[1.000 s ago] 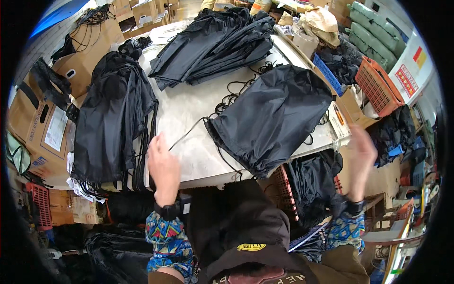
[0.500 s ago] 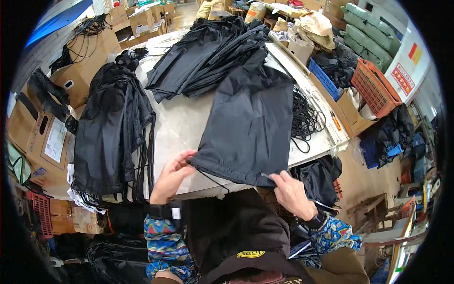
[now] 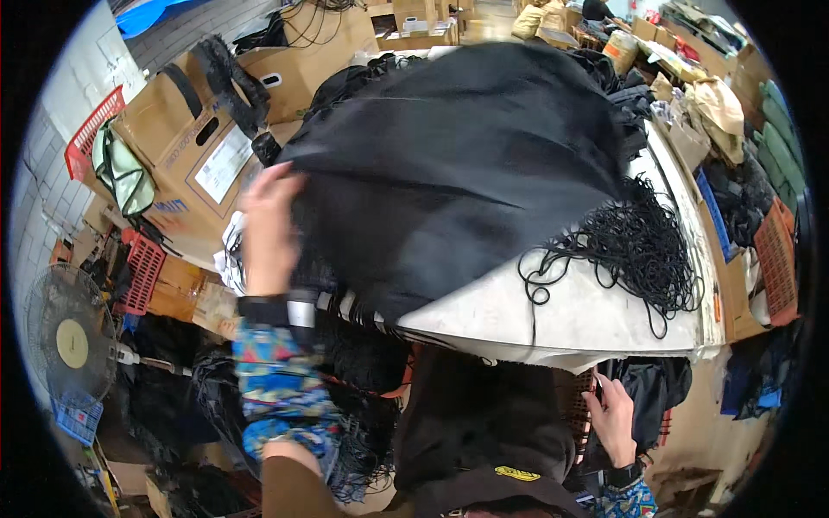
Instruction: The person threads black drawstrings through the hems of black fabric bags using a metal tool. They repeatedly pick up a bag, insert the tool into the hem, pull the string through, and place the finished bag aside. The process is repeated for multiple bags in a warehouse setting.
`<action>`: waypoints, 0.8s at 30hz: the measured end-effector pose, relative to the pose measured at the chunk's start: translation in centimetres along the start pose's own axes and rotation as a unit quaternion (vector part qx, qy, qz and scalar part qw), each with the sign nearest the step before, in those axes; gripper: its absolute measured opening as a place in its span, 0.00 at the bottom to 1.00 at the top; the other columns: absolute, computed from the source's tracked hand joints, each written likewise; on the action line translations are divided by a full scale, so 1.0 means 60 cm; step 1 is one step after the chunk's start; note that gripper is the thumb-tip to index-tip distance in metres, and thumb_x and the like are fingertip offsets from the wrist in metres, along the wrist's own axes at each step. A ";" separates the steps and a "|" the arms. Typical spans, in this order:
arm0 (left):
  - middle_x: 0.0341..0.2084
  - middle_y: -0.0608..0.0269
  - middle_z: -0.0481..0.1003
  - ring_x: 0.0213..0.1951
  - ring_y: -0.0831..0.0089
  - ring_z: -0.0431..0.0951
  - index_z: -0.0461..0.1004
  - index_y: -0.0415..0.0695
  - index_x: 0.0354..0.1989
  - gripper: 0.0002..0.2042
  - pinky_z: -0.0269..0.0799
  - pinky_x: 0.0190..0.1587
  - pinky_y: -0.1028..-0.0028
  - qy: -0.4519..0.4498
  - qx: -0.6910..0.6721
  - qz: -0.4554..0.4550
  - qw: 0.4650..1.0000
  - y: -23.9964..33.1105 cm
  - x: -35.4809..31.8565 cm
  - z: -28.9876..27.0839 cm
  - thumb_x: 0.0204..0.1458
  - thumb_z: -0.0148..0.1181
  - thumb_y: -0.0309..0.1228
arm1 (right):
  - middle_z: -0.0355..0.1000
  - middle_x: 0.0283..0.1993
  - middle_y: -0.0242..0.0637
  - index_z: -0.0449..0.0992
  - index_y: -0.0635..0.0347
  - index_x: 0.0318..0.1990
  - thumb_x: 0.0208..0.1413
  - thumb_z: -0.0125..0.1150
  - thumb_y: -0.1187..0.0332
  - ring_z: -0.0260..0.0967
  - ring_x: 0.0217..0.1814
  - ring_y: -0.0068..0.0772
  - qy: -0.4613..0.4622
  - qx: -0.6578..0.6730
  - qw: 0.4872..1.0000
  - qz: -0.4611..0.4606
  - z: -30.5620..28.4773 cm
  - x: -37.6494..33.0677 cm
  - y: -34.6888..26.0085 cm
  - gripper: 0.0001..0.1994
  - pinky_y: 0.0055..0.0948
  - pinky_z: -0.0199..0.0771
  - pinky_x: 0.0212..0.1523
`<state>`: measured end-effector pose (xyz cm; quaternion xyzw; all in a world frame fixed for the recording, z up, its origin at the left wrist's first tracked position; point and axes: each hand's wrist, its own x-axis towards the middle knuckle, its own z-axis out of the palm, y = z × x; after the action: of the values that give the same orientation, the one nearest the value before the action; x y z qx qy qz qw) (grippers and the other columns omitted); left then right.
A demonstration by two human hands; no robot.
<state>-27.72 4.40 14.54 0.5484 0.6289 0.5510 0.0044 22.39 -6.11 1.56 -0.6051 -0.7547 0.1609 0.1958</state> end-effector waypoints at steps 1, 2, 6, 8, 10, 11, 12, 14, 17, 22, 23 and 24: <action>0.35 0.63 0.76 0.32 0.74 0.74 0.75 0.44 0.45 0.14 0.68 0.31 0.77 0.101 -0.200 -0.224 0.948 -0.019 0.021 -0.042 0.49 0.56 0.23 | 0.63 0.26 0.43 0.72 0.62 0.46 0.46 0.65 0.72 0.63 0.24 0.43 0.012 0.009 1.000 0.005 0.005 -0.002 0.005 0.18 0.36 0.64 0.25; 0.36 0.62 0.76 0.33 0.76 0.74 0.75 0.43 0.46 0.15 0.68 0.31 0.79 0.124 -0.163 -0.213 0.955 -0.064 0.034 -0.084 0.48 0.58 0.26 | 0.63 0.26 0.43 0.73 0.62 0.46 0.46 0.65 0.73 0.64 0.24 0.43 0.012 0.021 1.000 0.003 0.009 -0.002 0.007 0.17 0.36 0.64 0.24; 0.48 0.44 0.70 0.47 0.56 0.72 0.62 0.35 0.57 0.28 0.67 0.49 0.65 0.067 0.427 -0.084 0.898 -0.289 0.044 -0.247 0.52 0.58 0.39 | 0.65 0.27 0.44 0.73 0.61 0.45 0.47 0.64 0.72 0.66 0.25 0.46 -0.009 0.070 0.995 -0.066 0.031 0.029 -0.020 0.16 0.36 0.67 0.25; 0.58 0.38 0.60 0.59 0.45 0.59 0.55 0.34 0.61 0.35 0.56 0.60 0.58 0.000 0.463 -0.085 0.882 -0.241 0.014 -0.132 0.51 0.57 0.45 | 0.66 0.28 0.44 0.73 0.61 0.44 0.47 0.64 0.72 0.67 0.26 0.48 0.005 0.069 0.994 -0.081 0.039 0.038 -0.025 0.15 0.37 0.67 0.26; 0.62 0.41 0.53 0.63 0.42 0.51 0.51 0.41 0.65 0.39 0.50 0.62 0.50 -0.129 0.286 -0.047 0.948 -0.260 -0.008 -0.045 0.50 0.56 0.53 | 0.67 0.28 0.44 0.73 0.61 0.44 0.48 0.63 0.70 0.68 0.28 0.48 -0.004 0.064 0.994 -0.085 0.036 0.045 -0.041 0.14 0.38 0.67 0.26; 0.64 0.42 0.51 0.64 0.41 0.50 0.49 0.45 0.66 0.39 0.48 0.61 0.44 -0.177 0.292 -0.075 0.937 -0.231 -0.027 0.021 0.50 0.54 0.55 | 0.67 0.28 0.44 0.73 0.61 0.44 0.49 0.63 0.70 0.68 0.29 0.48 -0.011 0.044 0.996 -0.082 0.029 0.046 -0.046 0.14 0.38 0.67 0.26; 0.65 0.44 0.49 0.65 0.41 0.49 0.48 0.50 0.67 0.40 0.45 0.60 0.38 -0.224 0.303 -0.101 0.921 -0.201 -0.044 0.068 0.50 0.52 0.57 | 0.67 0.28 0.44 0.73 0.60 0.44 0.49 0.63 0.70 0.68 0.29 0.48 -0.019 0.029 0.996 -0.081 0.023 0.046 -0.046 0.14 0.38 0.67 0.27; 0.66 0.46 0.46 0.64 0.35 0.46 0.45 0.56 0.68 0.40 0.43 0.56 0.30 -0.268 0.307 -0.114 0.906 -0.269 -0.058 0.104 0.50 0.48 0.61 | 0.67 0.29 0.43 0.72 0.60 0.44 0.50 0.62 0.70 0.68 0.29 0.48 -0.028 0.015 0.993 -0.115 0.010 0.055 -0.055 0.14 0.38 0.68 0.27; 0.66 0.45 0.46 0.62 0.27 0.46 0.45 0.55 0.68 0.41 0.47 0.52 0.27 -0.271 0.340 -0.135 0.890 -0.337 -0.010 0.148 0.50 0.46 0.64 | 0.68 0.30 0.44 0.72 0.62 0.44 0.49 0.61 0.72 0.69 0.29 0.48 0.009 -0.012 0.994 -0.112 -0.013 0.076 -0.044 0.14 0.38 0.69 0.27; 0.64 0.40 0.49 0.60 0.32 0.54 0.45 0.53 0.68 0.40 0.54 0.58 0.41 -0.196 0.341 0.013 0.919 -0.387 0.116 0.181 0.50 0.53 0.57 | 0.65 0.28 0.43 0.70 0.61 0.48 0.51 0.59 0.72 0.68 0.27 0.46 0.045 -0.090 0.990 -0.098 -0.043 0.161 -0.014 0.16 0.38 0.67 0.24; 0.64 0.39 0.49 0.61 0.34 0.54 0.45 0.53 0.68 0.40 0.54 0.58 0.42 -0.186 0.335 0.031 0.923 -0.401 0.141 0.194 0.50 0.55 0.55 | 0.66 0.28 0.42 0.69 0.59 0.50 0.51 0.59 0.71 0.68 0.27 0.46 0.048 -0.108 0.988 -0.097 -0.048 0.185 -0.015 0.17 0.37 0.67 0.24; 0.64 0.39 0.48 0.61 0.36 0.54 0.44 0.54 0.68 0.40 0.53 0.59 0.43 -0.178 0.330 0.048 0.926 -0.427 0.163 0.215 0.51 0.56 0.54 | 0.66 0.28 0.41 0.68 0.58 0.51 0.52 0.58 0.70 0.68 0.27 0.45 0.049 -0.124 0.986 -0.095 -0.043 0.213 -0.013 0.18 0.37 0.67 0.24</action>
<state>-41.29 25.40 -2.57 0.6374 0.7369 0.2056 -0.0916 20.55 6.19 5.48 -0.5573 -0.8125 0.0168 0.1702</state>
